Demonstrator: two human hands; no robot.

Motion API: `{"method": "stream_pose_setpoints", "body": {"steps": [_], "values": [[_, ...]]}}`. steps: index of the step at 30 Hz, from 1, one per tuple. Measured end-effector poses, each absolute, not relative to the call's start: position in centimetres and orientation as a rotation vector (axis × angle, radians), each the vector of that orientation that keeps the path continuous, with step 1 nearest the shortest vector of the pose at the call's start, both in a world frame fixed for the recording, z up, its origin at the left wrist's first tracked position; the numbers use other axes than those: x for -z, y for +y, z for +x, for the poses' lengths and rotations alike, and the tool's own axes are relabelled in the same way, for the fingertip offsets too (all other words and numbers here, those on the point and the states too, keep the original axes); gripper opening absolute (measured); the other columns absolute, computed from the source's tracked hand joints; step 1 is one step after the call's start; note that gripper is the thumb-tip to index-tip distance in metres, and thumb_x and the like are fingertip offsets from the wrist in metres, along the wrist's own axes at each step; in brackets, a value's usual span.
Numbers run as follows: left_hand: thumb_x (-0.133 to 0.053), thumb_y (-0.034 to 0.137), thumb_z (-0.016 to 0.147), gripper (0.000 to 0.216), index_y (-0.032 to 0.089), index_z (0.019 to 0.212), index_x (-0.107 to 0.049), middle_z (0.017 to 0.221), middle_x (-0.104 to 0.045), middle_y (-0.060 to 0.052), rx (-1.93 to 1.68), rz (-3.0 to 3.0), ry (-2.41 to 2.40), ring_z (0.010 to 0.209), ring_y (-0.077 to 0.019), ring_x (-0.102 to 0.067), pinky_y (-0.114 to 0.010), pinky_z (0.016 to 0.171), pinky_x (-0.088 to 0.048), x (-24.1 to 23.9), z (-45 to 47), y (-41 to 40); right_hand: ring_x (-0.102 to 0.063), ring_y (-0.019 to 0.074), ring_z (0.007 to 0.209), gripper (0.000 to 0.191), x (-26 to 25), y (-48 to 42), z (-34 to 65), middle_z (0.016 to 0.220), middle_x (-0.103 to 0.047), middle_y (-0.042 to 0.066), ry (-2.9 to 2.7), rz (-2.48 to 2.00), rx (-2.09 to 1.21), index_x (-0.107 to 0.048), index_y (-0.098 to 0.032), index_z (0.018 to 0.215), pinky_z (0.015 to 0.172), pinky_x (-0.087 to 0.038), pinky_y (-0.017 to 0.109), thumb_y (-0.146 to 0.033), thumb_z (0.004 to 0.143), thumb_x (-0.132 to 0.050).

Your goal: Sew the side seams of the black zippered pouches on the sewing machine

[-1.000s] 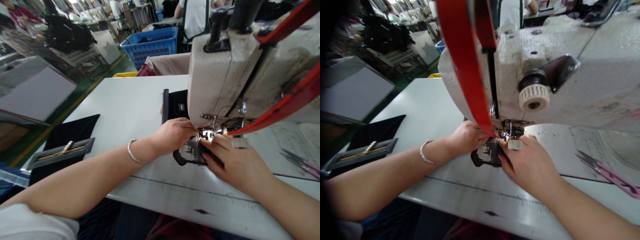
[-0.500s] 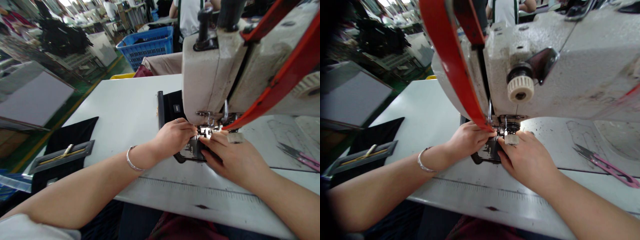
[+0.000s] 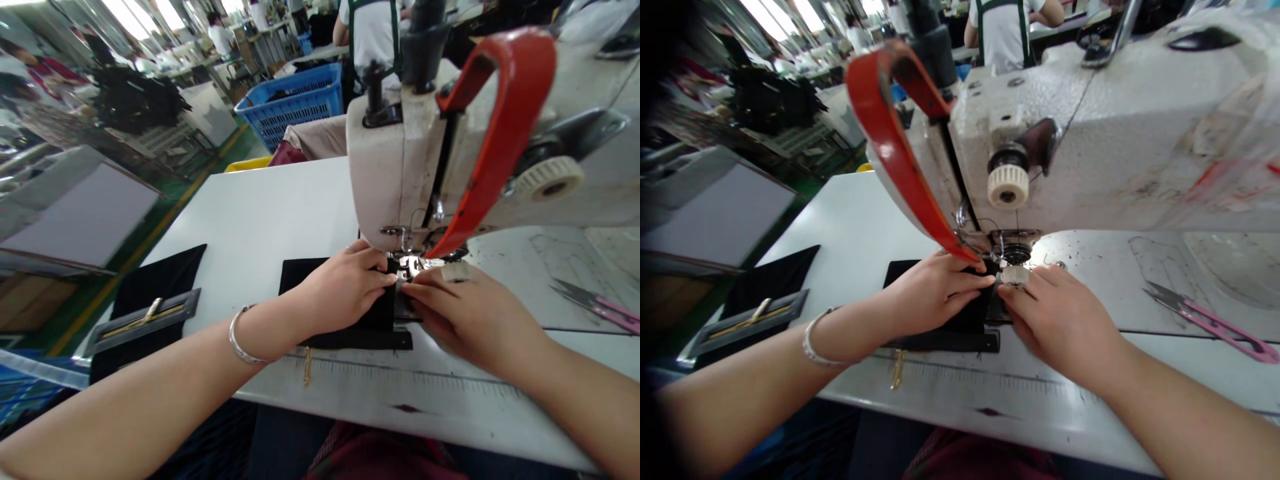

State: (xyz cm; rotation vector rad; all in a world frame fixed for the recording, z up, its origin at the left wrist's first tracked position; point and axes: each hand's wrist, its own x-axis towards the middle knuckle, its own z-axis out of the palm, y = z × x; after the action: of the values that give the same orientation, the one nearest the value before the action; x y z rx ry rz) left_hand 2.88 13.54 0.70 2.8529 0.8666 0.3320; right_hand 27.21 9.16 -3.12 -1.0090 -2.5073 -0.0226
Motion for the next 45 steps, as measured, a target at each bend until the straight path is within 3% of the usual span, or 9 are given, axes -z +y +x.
{"method": "stream_pose_setpoints", "body": {"steps": [3,7,13,17,21,27,34,41,45], "values": [[-0.057,0.016,0.098,0.025,0.016,0.119,-0.07,0.128,-0.07,-0.008,-0.525,2.74,0.868,0.121,-0.02,-0.065,-0.04,0.109,-0.054,0.5,2.7,12.5,-0.066,0.0272,0.099,0.031,3.3,9.1,27.4,0.116,-0.071,0.012,-2.52,-0.933,0.009,-0.064,-0.014,0.126,0.081,-0.051,0.043,-0.016,0.097,-0.054],[-0.054,0.016,0.099,0.025,0.014,0.119,-0.069,0.126,-0.072,-0.009,-0.671,2.638,1.021,0.123,-0.0204,-0.065,-0.041,0.108,-0.056,1.3,3.3,10.8,-0.068,0.0247,0.098,0.034,3.3,9.1,27.4,0.12,-0.072,0.011,-2.506,-0.856,0.015,-0.065,-0.015,0.125,0.081,-0.053,0.042,-0.011,0.094,-0.051],[-0.05,0.014,0.1,0.029,0.012,0.125,-0.065,0.133,-0.067,-0.012,-0.518,2.743,0.966,0.129,-0.0235,-0.061,-0.046,0.113,-0.051,0.3,3.5,10.0,-0.067,0.0232,0.095,0.029,2.9,9.1,27.5,0.119,-0.073,0.009,-2.511,-0.832,0.015,-0.07,-0.017,0.114,0.078,-0.051,0.039,-0.01,0.094,-0.05],[-0.053,0.014,0.099,0.03,0.014,0.127,-0.064,0.136,-0.065,-0.01,-0.52,2.666,0.99,0.129,-0.0231,-0.06,-0.047,0.114,-0.05,0.6,2.5,10.4,-0.064,0.0222,0.086,0.02,2.6,9.2,27.8,0.106,-0.074,0.007,-2.474,-0.914,-0.011,-0.072,-0.016,0.101,0.077,-0.048,0.038,-0.012,0.093,-0.053],[-0.053,0.013,0.1,0.029,0.018,0.127,-0.062,0.136,-0.064,-0.008,-0.605,2.552,1.017,0.129,-0.0198,-0.06,-0.044,0.114,-0.05,1.3,1.9,10.5,-0.063,0.0228,0.091,0.032,2.6,9.3,27.7,0.111,-0.073,0.007,-2.536,-0.857,-0.036,-0.07,-0.018,0.116,0.077,-0.044,0.039,-0.009,0.091,-0.052],[-0.047,0.007,0.101,0.042,0.018,0.14,-0.051,0.143,-0.059,-0.01,-0.595,2.645,0.943,0.137,-0.02,-0.052,-0.048,0.119,-0.044,1.2,2.2,10.0,-0.059,0.0237,0.088,0.026,2.3,8.9,26.9,0.111,-0.071,0.008,-2.576,-0.909,-0.002,-0.07,-0.02,0.11,0.077,-0.04,0.039,-0.014,0.09,-0.055],[-0.051,0.009,0.098,0.035,0.017,0.132,-0.053,0.139,-0.059,-0.012,-0.613,2.492,1.146,0.132,-0.0224,-0.055,-0.048,0.114,-0.05,1.1,2.5,9.4,-0.058,0.0267,0.09,0.036,2.2,8.5,26.2,0.12,-0.068,0.013,-2.572,-0.982,0.07,-0.062,-0.013,0.124,0.08,-0.04,0.042,-0.018,0.089,-0.054],[-0.042,0.004,0.1,0.047,0.015,0.145,-0.043,0.149,-0.053,-0.012,-0.432,2.735,0.912,0.143,-0.0216,-0.045,-0.046,0.12,-0.045,1.2,2.0,9.8,-0.058,0.0267,0.087,0.027,2.2,8.5,26.5,0.115,-0.07,0.011,-2.573,-0.968,0.093,-0.069,-0.014,0.113,0.079,-0.042,0.043,-0.015,0.09,-0.054],[-0.041,0.002,0.097,0.047,0.013,0.142,-0.049,0.148,-0.053,-0.012,-0.404,2.765,0.876,0.144,-0.0225,-0.044,-0.045,0.12,-0.045,1.4,1.9,9.9,-0.061,0.027,0.091,0.027,2.5,8.3,26.9,0.116,-0.071,0.01,-2.493,-0.935,0.012,-0.068,-0.012,0.112,0.08,-0.046,0.043,-0.013,0.089,-0.053]]}}
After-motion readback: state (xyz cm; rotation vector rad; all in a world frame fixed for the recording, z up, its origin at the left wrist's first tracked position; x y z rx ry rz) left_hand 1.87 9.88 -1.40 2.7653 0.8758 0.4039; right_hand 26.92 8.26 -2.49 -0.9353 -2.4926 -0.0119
